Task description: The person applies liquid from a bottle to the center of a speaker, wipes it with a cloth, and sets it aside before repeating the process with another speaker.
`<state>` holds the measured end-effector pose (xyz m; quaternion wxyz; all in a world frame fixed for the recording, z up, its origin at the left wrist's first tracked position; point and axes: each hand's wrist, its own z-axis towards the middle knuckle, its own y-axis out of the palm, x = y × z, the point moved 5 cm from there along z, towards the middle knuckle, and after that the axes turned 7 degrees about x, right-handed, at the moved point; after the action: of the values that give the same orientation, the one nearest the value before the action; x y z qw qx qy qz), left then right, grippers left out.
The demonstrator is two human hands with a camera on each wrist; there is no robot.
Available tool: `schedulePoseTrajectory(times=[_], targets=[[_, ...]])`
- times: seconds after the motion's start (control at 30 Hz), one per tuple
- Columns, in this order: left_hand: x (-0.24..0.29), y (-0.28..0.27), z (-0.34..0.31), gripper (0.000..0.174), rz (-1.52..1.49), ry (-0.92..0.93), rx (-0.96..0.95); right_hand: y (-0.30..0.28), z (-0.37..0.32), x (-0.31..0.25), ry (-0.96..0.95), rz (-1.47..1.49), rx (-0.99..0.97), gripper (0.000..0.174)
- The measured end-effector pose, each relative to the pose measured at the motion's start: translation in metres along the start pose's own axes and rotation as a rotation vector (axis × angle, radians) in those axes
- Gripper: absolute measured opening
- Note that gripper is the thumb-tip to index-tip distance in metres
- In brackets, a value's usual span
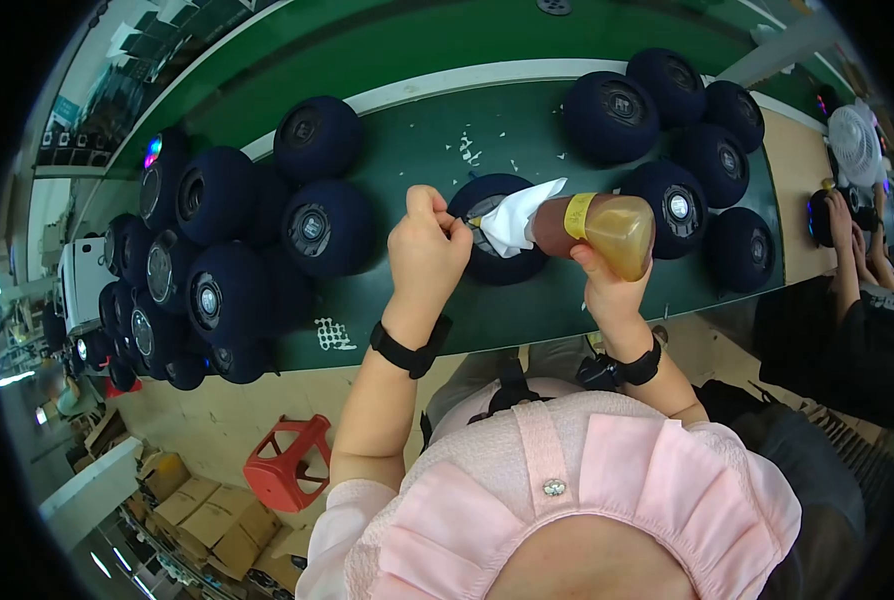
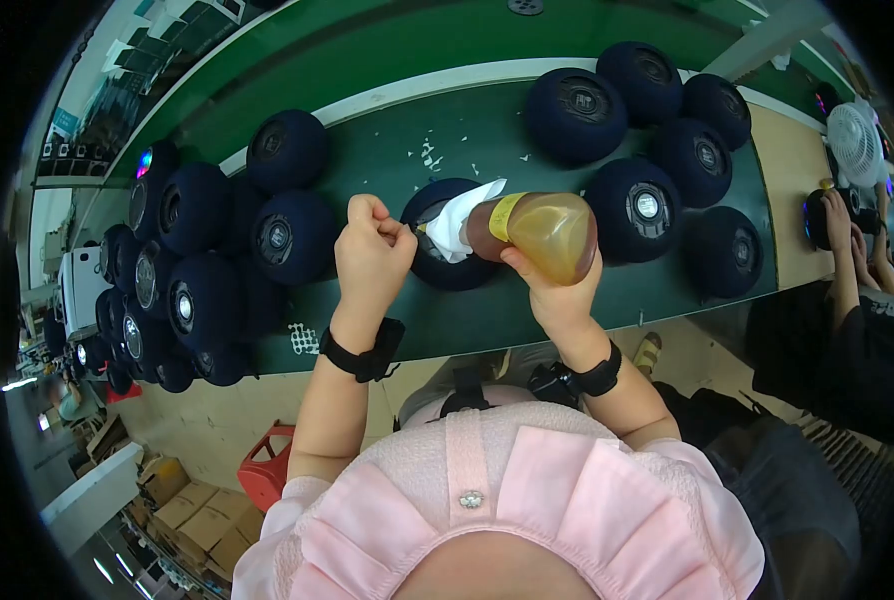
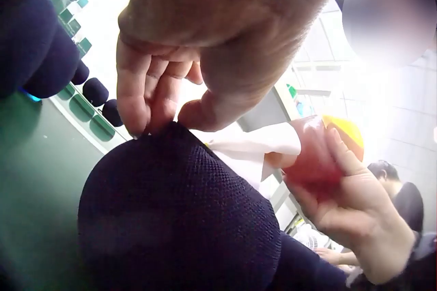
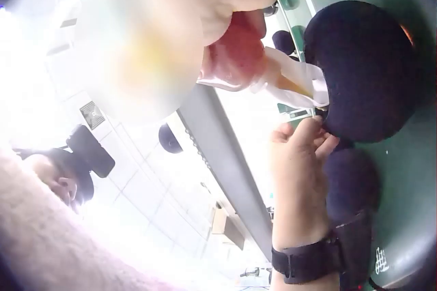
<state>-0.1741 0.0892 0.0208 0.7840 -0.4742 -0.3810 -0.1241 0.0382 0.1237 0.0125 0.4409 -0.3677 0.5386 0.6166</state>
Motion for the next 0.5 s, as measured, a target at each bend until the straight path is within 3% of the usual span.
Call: schedulePoseTrajectory(times=[0.13,0.2,0.33,0.43,0.5], targets=[[-0.003,0.000,0.000,0.027,-0.021,-0.041,-0.007,-0.005,-0.005,0.008,0.029,0.043,0.063,0.053],[0.000,0.000,0.002,0.028,-0.006,-0.043,-0.010,-0.009,-0.007,0.014,0.131,0.094,0.130,0.050],[0.004,0.000,0.003,0.029,0.052,-0.072,-0.035,-0.011,-0.009,0.015,0.117,0.098,0.129,0.047],[0.003,-0.003,0.003,0.029,-0.042,-0.140,-0.049,-0.014,-0.009,0.018,0.183,0.176,0.203,0.044],[-0.012,-0.007,0.000,0.029,-0.100,-0.182,-0.039,-0.018,-0.009,0.024,0.327,0.248,0.201,0.042]])
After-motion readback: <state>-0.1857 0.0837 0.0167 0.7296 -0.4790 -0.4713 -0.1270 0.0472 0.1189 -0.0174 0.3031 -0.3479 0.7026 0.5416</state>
